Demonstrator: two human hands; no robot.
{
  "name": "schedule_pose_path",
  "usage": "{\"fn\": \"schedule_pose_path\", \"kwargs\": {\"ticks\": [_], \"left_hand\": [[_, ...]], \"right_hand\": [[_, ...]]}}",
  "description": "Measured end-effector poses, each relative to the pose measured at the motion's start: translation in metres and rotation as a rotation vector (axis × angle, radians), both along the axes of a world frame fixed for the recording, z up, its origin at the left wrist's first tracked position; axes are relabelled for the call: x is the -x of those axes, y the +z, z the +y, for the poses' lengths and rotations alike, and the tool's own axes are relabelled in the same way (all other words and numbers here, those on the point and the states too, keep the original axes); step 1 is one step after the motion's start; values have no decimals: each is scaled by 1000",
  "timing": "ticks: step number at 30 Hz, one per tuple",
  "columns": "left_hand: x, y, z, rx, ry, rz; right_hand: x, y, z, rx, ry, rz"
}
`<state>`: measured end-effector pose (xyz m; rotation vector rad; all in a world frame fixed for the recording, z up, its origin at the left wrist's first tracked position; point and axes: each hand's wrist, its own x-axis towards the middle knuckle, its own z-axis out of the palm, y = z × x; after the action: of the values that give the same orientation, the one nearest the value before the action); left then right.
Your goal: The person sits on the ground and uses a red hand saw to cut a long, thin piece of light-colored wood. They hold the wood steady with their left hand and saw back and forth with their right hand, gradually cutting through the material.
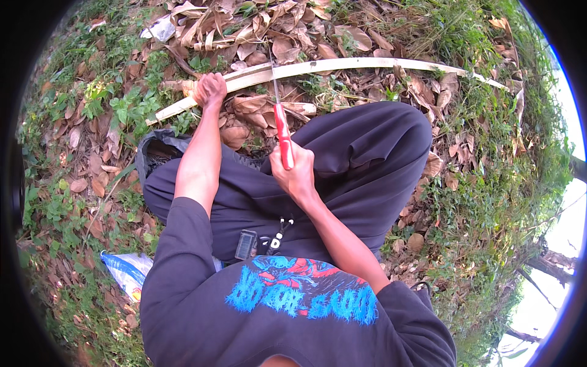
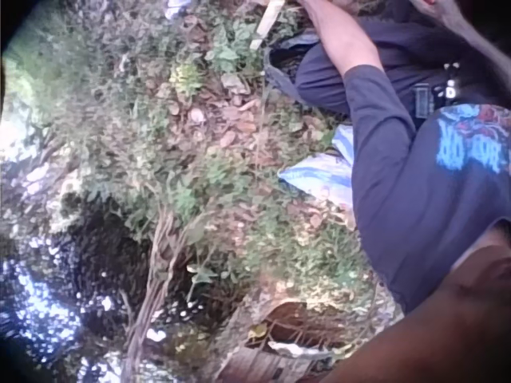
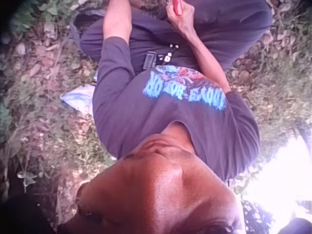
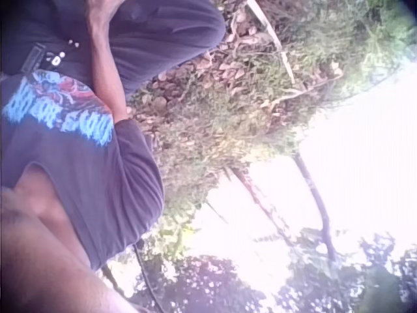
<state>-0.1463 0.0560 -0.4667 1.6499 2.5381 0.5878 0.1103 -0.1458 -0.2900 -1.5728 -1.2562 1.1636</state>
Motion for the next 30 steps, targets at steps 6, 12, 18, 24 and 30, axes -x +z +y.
{"fn": "schedule_pose_path", "kwargs": {"ticks": [6,12,18,24,30], "left_hand": [[-8,15,-1,42,11,-43],[-9,8,2,15,42,-19],[-2,5,3,23,17,-33],[-4,7,1,-14,-6,26],[1,-7,1,-57,16,70]], "right_hand": [[7,-8,4,-20,-29,-29],[4,26,-28,-4,37,34],[13,30,-22,-14,58,-37],[-12,31,-35,36,23,-30],[-19,40,-60,11,88,-24]]}}
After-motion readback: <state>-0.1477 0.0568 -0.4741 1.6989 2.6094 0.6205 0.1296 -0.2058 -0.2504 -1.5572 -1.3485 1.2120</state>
